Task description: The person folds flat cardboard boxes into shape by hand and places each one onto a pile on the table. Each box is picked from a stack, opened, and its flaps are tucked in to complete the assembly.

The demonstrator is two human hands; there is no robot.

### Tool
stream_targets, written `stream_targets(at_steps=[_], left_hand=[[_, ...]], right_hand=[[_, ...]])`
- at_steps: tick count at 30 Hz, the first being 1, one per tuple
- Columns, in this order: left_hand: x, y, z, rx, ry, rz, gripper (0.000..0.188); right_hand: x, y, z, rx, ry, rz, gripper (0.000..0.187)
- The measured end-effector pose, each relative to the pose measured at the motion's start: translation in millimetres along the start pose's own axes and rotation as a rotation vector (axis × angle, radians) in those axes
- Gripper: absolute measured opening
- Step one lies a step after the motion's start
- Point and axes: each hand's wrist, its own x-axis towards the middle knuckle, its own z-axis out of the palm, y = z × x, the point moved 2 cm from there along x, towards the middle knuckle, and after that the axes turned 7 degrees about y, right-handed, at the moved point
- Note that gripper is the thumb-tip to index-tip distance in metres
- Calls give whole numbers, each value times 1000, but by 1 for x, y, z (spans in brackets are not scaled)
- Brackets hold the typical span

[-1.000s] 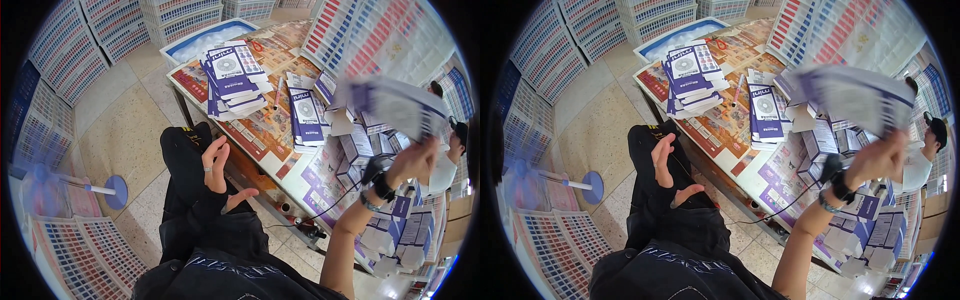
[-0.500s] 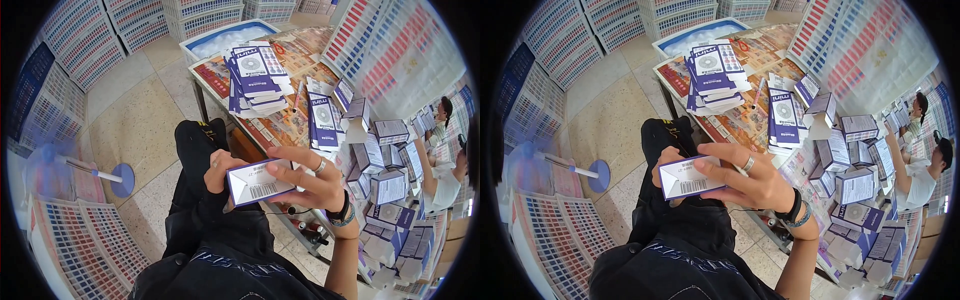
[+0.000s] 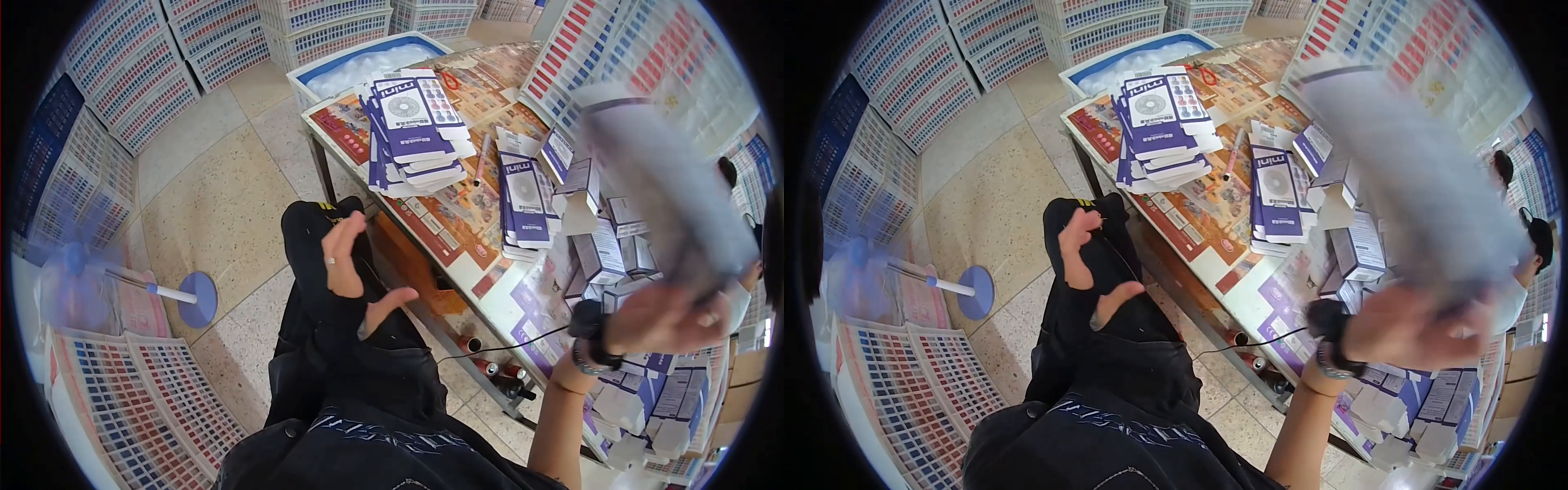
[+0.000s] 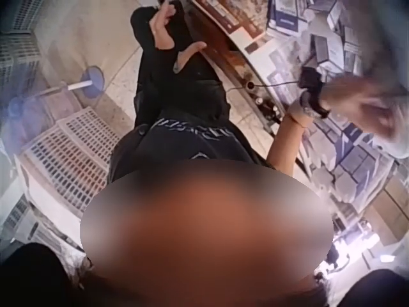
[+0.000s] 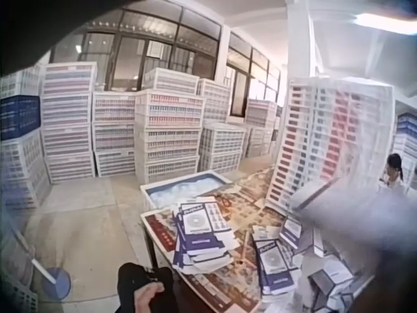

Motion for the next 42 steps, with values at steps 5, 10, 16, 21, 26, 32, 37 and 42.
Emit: stream_targets(at_steps=[5,10,16,21,26,32,37,42], left_hand=[[4,-2,2,-66,-86,-94,87],[-2,1,18,-78,-217,-42,85],[-10,6,22,-84,-230,-54,82],[-15,8,26,-129,-260,-44,81],[-14,2,26,-151,-282,-53,78],[-21,-3,30,-152,-289,1,78],[-24,-5,34,-163,-295,-8,78],[-27,-3,37,-215,-318,-58,78]], right_hand=[[89,112,-120,-706,418,-445,42],[51,233,-168,-670,-139,235,34],[-58,175,-35,-460,-847,417,31],[-186,119,-5,-808,-1682,407,78],[-210,102,-4,-1025,-1617,158,75],[-214,96,0,-1044,-1507,83,73],[-208,92,6,-1037,-1520,86,71],[-203,75,3,-917,-1559,-43,59]])
